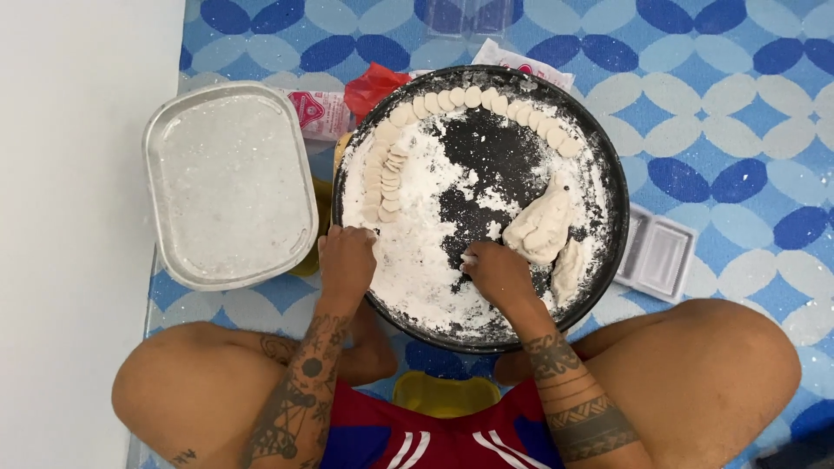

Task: The person is pinching small pieces of dough from a larger mass, rolling them into small balls, and placing them on a tray.

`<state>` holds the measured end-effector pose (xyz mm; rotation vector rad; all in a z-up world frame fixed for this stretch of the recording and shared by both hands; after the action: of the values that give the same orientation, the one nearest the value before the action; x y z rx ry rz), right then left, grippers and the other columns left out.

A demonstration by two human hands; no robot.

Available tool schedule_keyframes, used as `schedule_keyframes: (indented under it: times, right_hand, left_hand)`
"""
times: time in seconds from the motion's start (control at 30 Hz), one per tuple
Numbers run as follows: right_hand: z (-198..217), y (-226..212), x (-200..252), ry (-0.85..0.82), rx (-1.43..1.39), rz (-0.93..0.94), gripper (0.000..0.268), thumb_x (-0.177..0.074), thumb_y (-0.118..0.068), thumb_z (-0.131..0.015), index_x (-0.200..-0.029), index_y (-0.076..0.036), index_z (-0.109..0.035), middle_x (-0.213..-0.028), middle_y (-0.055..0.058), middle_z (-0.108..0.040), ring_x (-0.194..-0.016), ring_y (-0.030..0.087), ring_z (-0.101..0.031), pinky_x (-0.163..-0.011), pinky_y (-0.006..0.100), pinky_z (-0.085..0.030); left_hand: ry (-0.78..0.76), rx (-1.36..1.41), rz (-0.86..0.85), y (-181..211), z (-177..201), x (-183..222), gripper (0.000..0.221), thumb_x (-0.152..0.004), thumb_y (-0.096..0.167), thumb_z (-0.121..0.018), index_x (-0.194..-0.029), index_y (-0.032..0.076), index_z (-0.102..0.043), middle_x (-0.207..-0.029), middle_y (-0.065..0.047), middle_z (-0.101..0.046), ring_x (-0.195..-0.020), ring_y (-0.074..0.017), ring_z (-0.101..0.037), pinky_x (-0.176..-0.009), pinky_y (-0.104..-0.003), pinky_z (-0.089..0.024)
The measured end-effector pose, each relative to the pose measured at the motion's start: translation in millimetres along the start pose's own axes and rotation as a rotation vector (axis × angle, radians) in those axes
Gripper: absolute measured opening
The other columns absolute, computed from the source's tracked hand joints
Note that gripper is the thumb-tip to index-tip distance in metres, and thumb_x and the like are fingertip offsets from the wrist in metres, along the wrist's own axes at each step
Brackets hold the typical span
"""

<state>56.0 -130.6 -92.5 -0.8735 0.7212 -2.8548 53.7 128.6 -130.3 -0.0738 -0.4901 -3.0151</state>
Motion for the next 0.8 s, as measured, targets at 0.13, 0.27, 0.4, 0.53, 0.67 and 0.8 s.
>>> schedule_keyframes:
  times: [0.13, 0.27, 0.4, 0.53, 0.67, 0.8]
  right_hand:
    - [10.4, -6.2, 5.8, 0.012, -0.014, -0.01, 0.029, -0.092, -0.021, -0.065, -0.118, -0.01, -0.074, -0.105, 0.019, -0.076, -0.102, 0.04, -0.072, -0.087, 0.052, -0.055]
    - [16.8, -10.1, 11.3, 0.009, -0.032, -0.029, 0.032, -0.095, -0.019, -0.062, -0.123, -0.008, -0.072, -0.109, 0.02, -0.075, -0.105, 0.041, -0.07, -0.089, 0.052, -0.054]
    - [25.3, -16.8, 17.6, 0.011, -0.051, -0.027, 0.035, -0.095, -0.02, -0.061, -0.127, -0.007, -0.07, -0.112, 0.02, -0.074, -0.107, 0.041, -0.069, -0.091, 0.053, -0.054]
    - [22.4, -11.6, 12.3, 0.033, -0.063, -0.022, 0.034, -0.098, -0.023, -0.059, -0.127, -0.009, -0.069, -0.111, 0.02, -0.074, -0.107, 0.042, -0.069, -0.091, 0.055, -0.053]
    - [32.2, -24.7, 23.6, 0.01, -0.052, -0.066, 0.04, -0.096, -0.024, -0.06, -0.134, -0.011, -0.061, -0.117, 0.02, -0.072, -0.11, 0.04, -0.068, -0.094, 0.055, -0.052]
    - [17.7, -6.9, 8.8, 0.03, 0.0, -0.058, 0.035, -0.097, -0.026, -0.058, -0.128, -0.011, -0.063, -0.118, 0.02, -0.071, -0.109, 0.041, -0.069, -0.092, 0.055, -0.053]
  left_hand:
    - [-0.012, -0.024, 0.043, -6.3, 7.7, 1.5, 0.018, -0.103, 0.031, -0.055, -0.113, 0.019, -0.064, -0.084, -0.003, -0.064, -0.1, -0.0236, -0.058, -0.088, -0.04, -0.038]
    - [0.016, -0.099, -0.05, 2.8, 16.6, 0.7, 0.02, -0.099, 0.023, -0.057, -0.093, 0.013, -0.072, -0.096, -0.006, -0.054, -0.096, -0.0265, -0.05, -0.078, -0.039, -0.036]
    - [-0.045, -0.119, -0.045, 6.1, 13.0, 5.5, 0.022, -0.093, 0.028, -0.062, -0.087, 0.011, -0.075, -0.097, -0.007, -0.052, -0.094, -0.0254, -0.047, -0.076, -0.039, -0.033]
    - [-0.047, -0.171, -0.121, -1.0, -0.8, 4.8, 0.019, -0.096, 0.024, -0.061, -0.09, 0.013, -0.075, -0.095, -0.005, -0.053, -0.095, -0.0234, -0.046, -0.078, -0.038, -0.031]
    - [-0.014, -0.072, -0.087, -6.6, -2.0, 3.2, 0.017, -0.1, 0.017, -0.058, -0.107, 0.011, -0.072, -0.088, -0.005, -0.058, -0.097, -0.0231, -0.05, -0.082, -0.039, -0.035]
    - [0.065, -0.074, -0.06, -7.6, 2.0, 3.4, 0.017, -0.101, 0.019, -0.058, -0.105, 0.011, -0.072, -0.089, -0.003, -0.061, -0.096, -0.0214, -0.05, -0.079, -0.039, -0.037]
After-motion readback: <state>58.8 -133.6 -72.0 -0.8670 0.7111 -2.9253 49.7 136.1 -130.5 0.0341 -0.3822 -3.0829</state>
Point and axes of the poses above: each hand's wrist, its own x-axis away from the middle knuckle, its own z-axis out of the back of the hand, y = z × x, the point moved 8 cm from there along -x, towards the middle knuckle
